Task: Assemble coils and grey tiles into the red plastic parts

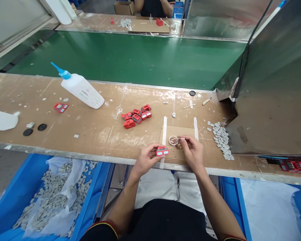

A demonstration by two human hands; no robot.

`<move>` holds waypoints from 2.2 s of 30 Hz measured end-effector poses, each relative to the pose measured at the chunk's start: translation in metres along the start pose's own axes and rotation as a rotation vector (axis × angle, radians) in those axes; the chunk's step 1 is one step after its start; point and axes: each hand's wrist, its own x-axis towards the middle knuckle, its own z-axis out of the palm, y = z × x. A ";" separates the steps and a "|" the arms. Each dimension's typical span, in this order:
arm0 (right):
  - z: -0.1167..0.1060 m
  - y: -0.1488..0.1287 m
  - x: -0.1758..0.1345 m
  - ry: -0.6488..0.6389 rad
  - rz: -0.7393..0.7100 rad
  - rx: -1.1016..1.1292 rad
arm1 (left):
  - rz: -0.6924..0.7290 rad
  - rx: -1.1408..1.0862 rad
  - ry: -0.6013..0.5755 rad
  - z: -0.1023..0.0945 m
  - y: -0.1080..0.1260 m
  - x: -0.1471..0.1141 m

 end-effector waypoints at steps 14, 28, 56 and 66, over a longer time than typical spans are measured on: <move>-0.004 -0.030 -0.025 -0.045 -0.079 0.068 | 0.189 0.381 0.031 0.003 -0.002 0.000; 0.003 -0.035 -0.021 -0.132 -0.409 -0.123 | 0.264 0.461 0.001 0.003 0.001 0.001; -0.073 0.029 0.030 0.073 -0.219 -0.575 | 0.177 0.309 -0.001 0.001 -0.005 -0.001; -0.099 0.054 0.063 -0.164 -0.372 -1.233 | 0.118 0.329 0.027 0.006 -0.004 -0.005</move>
